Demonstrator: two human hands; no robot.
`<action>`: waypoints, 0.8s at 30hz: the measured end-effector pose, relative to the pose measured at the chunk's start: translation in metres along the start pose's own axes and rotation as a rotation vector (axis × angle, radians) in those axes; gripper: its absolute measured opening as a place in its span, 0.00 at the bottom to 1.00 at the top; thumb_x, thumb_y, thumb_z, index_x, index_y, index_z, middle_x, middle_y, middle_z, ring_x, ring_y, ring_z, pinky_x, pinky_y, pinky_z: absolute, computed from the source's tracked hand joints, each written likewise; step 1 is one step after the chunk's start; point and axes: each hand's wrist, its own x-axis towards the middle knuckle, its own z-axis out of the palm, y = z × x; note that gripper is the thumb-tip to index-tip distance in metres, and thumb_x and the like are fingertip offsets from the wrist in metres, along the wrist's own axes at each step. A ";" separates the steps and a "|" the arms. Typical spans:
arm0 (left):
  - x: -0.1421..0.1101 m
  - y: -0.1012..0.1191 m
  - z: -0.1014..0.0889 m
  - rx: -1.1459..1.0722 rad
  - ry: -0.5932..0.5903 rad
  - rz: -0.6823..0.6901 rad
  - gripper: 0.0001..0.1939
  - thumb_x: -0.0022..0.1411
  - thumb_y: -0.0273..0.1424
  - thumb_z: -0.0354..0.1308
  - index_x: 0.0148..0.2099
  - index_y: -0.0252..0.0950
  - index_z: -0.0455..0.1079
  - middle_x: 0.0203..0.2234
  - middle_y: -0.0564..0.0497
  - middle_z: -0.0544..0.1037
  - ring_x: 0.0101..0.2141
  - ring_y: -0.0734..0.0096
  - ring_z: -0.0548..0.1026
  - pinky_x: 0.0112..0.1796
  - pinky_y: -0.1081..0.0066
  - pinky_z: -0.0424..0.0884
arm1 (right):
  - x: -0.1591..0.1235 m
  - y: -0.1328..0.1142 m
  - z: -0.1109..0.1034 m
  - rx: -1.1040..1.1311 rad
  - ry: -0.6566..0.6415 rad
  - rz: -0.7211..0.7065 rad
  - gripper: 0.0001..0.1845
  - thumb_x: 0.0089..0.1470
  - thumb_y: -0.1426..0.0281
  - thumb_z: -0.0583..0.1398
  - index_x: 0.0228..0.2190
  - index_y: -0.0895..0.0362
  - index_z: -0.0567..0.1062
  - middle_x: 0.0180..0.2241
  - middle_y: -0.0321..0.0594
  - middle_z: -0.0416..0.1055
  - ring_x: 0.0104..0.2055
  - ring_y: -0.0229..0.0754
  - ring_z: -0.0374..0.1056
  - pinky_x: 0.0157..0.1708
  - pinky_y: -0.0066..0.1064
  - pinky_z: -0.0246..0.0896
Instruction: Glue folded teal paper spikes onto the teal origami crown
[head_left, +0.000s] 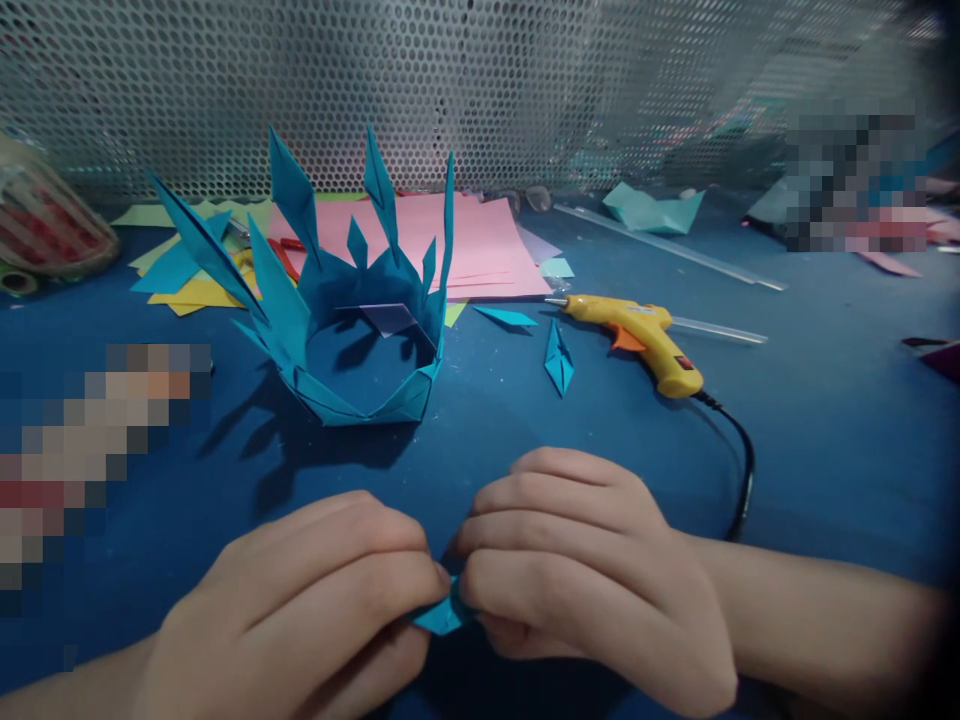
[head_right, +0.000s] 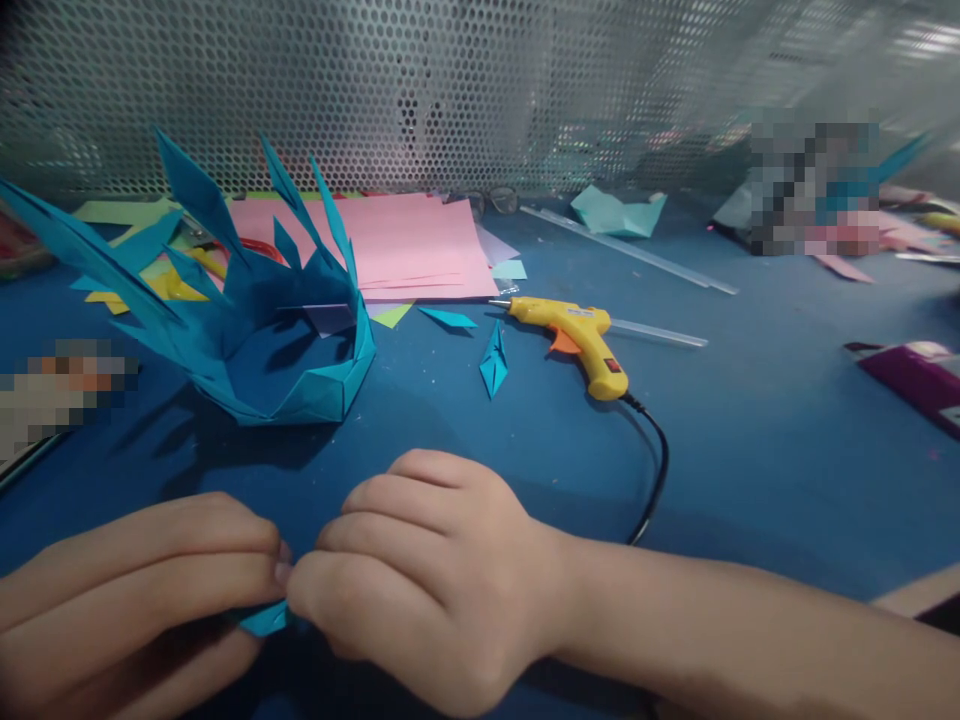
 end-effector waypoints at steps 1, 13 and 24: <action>-0.002 0.000 0.001 0.011 0.007 -0.006 0.10 0.71 0.32 0.50 0.43 0.48 0.72 0.32 0.59 0.82 0.32 0.76 0.81 0.49 0.80 0.74 | 0.000 0.000 0.000 -0.002 0.002 0.003 0.04 0.61 0.72 0.60 0.38 0.59 0.75 0.32 0.37 0.80 0.36 0.37 0.76 0.38 0.31 0.66; -0.001 -0.004 -0.003 -0.041 0.006 -0.015 0.09 0.69 0.31 0.55 0.43 0.51 0.75 0.33 0.63 0.84 0.37 0.79 0.82 0.47 0.85 0.71 | -0.003 -0.003 -0.004 -0.020 -0.027 0.061 0.05 0.62 0.70 0.60 0.40 0.57 0.74 0.33 0.34 0.81 0.39 0.35 0.77 0.41 0.31 0.68; 0.009 -0.006 -0.008 -0.121 -0.039 0.018 0.10 0.66 0.24 0.56 0.42 0.48 0.73 0.35 0.60 0.84 0.33 0.78 0.81 0.40 0.82 0.75 | -0.002 -0.001 -0.006 -0.026 -0.019 0.062 0.04 0.60 0.71 0.62 0.38 0.58 0.75 0.34 0.34 0.81 0.37 0.36 0.76 0.41 0.32 0.67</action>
